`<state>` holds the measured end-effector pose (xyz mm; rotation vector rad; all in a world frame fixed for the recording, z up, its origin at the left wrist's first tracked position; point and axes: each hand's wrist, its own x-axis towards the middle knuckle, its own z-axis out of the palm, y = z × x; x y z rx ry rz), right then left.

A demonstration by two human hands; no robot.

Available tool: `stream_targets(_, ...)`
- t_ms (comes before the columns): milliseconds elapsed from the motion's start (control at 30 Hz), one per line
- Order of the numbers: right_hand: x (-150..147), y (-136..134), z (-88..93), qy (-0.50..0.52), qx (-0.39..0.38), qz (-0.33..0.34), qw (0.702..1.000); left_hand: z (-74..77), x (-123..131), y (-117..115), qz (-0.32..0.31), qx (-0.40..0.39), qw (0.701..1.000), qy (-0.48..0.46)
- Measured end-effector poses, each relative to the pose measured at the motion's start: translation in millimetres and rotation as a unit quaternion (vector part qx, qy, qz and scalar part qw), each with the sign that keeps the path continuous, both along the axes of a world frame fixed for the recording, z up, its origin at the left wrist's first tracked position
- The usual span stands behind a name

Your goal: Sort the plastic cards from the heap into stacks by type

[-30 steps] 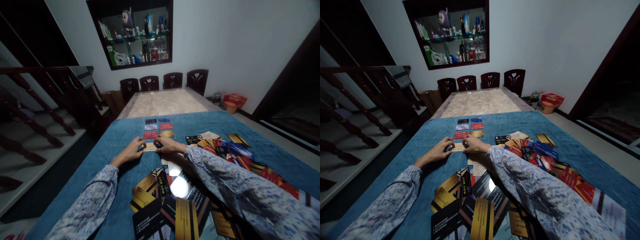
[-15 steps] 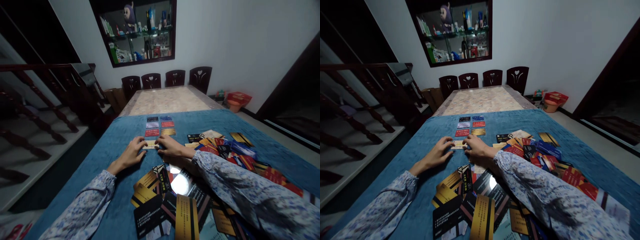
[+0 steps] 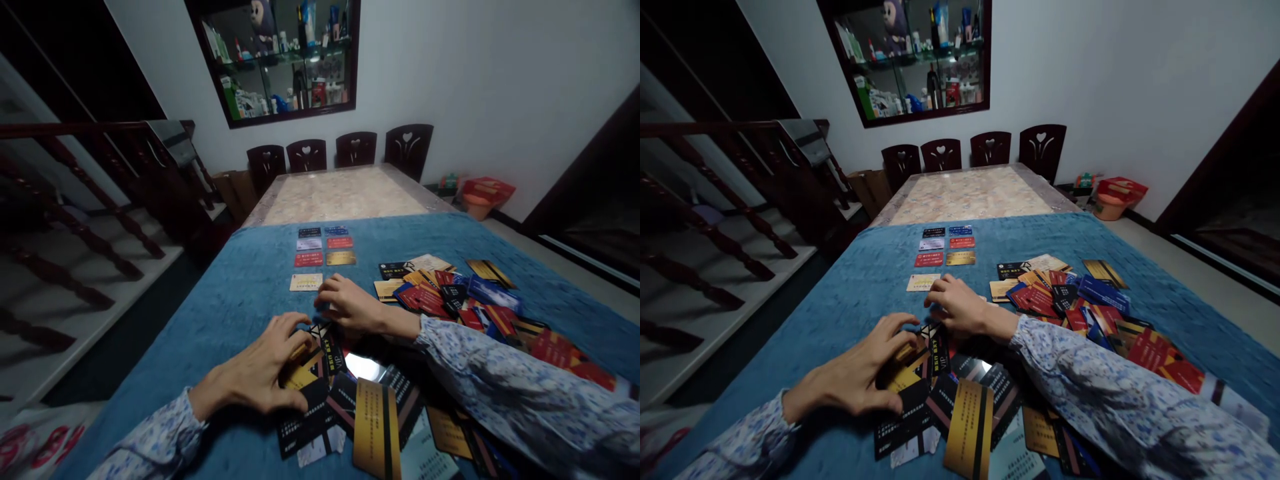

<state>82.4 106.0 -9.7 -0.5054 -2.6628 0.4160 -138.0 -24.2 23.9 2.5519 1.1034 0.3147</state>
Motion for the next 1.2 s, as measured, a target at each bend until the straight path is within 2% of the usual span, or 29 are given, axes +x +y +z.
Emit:
stream_targets(167,0,-8,0.8,0.003,-0.006,0.005,1.0,-3.1,10,-1,-0.021,-0.008,1.0,0.015)
stream_targets(400,1,-10,0.1,0.014,-0.008,0.019,1.0,-15.6,3,21,0.026,0.019,0.999,0.023)
stream_targets(633,4,-21,1.0,-0.003,-0.004,0.042,0.999,-25.4,1,30,0.038,0.046,0.998,0.028)
stream_targets(767,7,-29,2.2,-0.018,0.003,0.053,0.998,-22.1,-5,25,0.037,0.052,0.998,0.027)
stream_targets(967,7,-39,3.8,-0.035,0.031,0.077,0.996,-10.9,-13,11,-0.003,0.025,1.0,0.016)
stream_targets(1200,8,-46,6.7,-0.073,0.063,0.098,0.99,-16.2,-12,8,0.012,0.03,0.999,0.039)
